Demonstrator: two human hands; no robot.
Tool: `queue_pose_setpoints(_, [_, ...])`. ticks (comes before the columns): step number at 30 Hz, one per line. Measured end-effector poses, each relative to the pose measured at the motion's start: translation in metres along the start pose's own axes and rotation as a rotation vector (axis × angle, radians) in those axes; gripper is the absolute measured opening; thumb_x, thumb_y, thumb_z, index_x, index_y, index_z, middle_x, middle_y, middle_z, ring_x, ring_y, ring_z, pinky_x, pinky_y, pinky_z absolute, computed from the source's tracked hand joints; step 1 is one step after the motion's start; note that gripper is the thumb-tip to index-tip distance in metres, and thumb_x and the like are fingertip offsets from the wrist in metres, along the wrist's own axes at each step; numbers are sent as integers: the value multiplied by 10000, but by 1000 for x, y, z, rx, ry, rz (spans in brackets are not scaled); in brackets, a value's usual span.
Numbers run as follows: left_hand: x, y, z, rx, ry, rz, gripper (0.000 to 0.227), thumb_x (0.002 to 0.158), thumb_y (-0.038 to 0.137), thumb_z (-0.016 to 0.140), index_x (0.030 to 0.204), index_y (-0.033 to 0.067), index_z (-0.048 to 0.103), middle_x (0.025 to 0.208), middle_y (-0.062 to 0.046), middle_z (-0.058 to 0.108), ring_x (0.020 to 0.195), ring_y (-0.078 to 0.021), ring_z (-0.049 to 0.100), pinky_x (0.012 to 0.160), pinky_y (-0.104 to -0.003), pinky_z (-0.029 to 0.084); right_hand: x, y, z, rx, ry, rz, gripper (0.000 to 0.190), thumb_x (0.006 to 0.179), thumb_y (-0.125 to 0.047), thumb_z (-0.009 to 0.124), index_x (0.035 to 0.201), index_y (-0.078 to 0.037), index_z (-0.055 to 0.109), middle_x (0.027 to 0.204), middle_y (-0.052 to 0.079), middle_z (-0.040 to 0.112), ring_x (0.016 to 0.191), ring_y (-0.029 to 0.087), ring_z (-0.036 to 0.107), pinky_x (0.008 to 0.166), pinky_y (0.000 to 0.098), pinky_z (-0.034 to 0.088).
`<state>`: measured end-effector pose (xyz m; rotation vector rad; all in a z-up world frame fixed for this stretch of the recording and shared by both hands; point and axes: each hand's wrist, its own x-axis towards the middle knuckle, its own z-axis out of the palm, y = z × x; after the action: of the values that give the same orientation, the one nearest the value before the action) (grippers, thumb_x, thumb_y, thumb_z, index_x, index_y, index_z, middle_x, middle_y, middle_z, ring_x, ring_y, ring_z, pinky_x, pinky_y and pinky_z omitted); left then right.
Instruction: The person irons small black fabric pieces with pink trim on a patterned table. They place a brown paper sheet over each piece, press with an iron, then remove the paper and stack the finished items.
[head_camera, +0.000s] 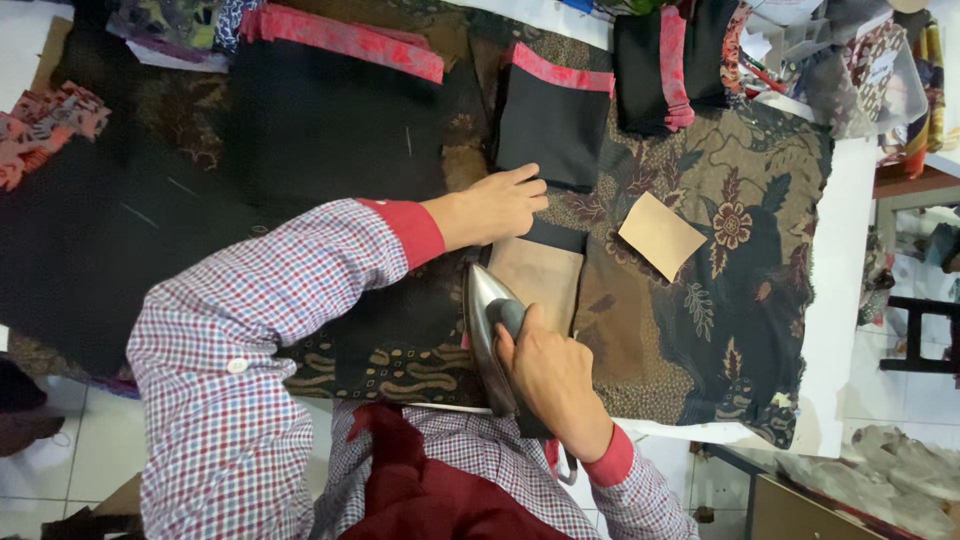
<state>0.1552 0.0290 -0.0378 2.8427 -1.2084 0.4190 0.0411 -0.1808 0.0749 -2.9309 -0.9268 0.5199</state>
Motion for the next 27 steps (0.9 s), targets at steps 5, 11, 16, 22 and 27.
queue_pose_setpoints(5, [16,-6,17,40,-55,28,271,528,278,811,759,139,787,1137,-44,666,1177,-267,531,1148,-506,294,14,1,0,-19,12,16,450,990,-462,556,952,-15,518,603,201,670,546,417,683,473,520,521])
queue_pose_setpoints(11, [29,-10,10,38,-112,35,264,533,293,838,762,169,795,1079,-13,656,1166,-251,521,1141,-472,303,31,1,-2,-14,55,27,447,993,-460,560,951,-17,520,611,203,674,549,418,682,483,527,521])
queue_pose_setpoints(16, [19,-15,-29,-88,70,-44,286,570,337,778,752,117,774,1029,-46,648,1103,-267,537,1007,-414,396,52,2,-3,-22,80,51,445,994,-458,568,982,-16,525,614,207,680,549,423,680,495,537,516])
queue_pose_setpoints(22, [-21,11,-71,-98,339,-373,155,790,122,668,931,62,692,1025,-79,622,1056,-256,572,932,-369,459,75,11,0,-39,185,51,432,986,-450,594,960,-23,535,629,204,685,560,417,687,508,539,511])
queue_pose_setpoints(27, [-63,80,-80,-280,110,-527,154,776,81,662,919,46,704,988,-92,625,998,-281,575,896,-403,450,77,18,2,-45,191,52,435,996,-455,598,941,-28,537,668,202,693,592,406,698,517,525,531])
